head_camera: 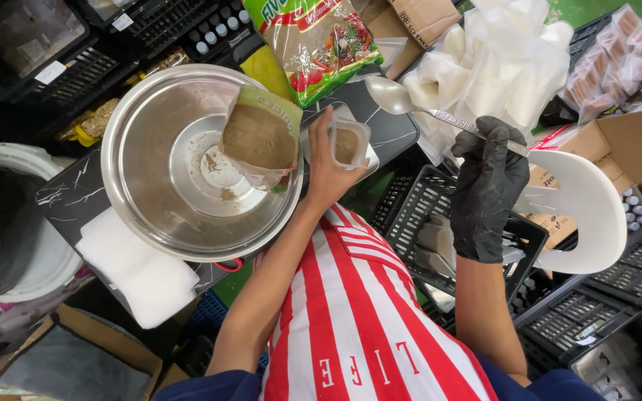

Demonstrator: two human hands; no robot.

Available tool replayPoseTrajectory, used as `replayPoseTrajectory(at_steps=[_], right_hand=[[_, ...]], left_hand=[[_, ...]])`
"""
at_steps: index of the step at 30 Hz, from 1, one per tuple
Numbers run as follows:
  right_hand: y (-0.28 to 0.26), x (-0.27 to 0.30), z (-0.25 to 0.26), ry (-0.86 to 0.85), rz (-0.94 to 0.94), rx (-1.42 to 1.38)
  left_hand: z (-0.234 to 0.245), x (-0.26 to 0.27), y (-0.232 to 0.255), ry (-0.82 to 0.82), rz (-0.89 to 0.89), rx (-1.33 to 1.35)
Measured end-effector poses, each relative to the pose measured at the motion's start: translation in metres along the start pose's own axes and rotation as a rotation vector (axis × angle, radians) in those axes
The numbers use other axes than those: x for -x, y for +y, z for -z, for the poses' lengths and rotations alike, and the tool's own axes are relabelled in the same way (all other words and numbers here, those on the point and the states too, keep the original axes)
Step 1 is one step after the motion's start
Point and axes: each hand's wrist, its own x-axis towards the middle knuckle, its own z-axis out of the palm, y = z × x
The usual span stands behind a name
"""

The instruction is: Scooping spice from a large bag into smaller plastic bags using a spoon at a workstation.

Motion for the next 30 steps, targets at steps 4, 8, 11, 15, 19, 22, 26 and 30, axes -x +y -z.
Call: replayPoseTrajectory(at_steps=[4,8,11,15,19,22,26,30], right_hand=[[0.002,0.003,-0.002,-0.034,0.007,0.007],[0.012,0.005,-0.011,-0.133,0.049,0.079],[0.009,0.021,-0.035,-0.199,0.026,0.129],[0.038,0.034,-0.064,-0.330,-0.065,0.266],[0.079,0.061,-0.091,-0.635,0.190,0.386],[0.078,0.067,-0.100,-0.714,0.265,0.534],[0.072,0.070,-0.104,-0.845,0.433,0.888],[0.058,0.074,-0.099,-0.927,0.593,1.273]], left_hand=[[0.000,0.006,0.012,-0.003,0.000,0.056],[0.034,0.021,0.055,-0.117,-0.048,0.133],[0.080,0.024,0.118,-0.167,-0.012,0.210],[0.139,0.020,0.185,-0.236,0.121,0.549],[0.190,0.006,0.227,-0.327,0.145,0.479],[0.208,0.001,0.227,-0.350,0.174,0.615],[0.229,-0.004,0.227,-0.362,0.123,0.608],[0.247,-0.009,0.234,-0.346,0.077,0.468]])
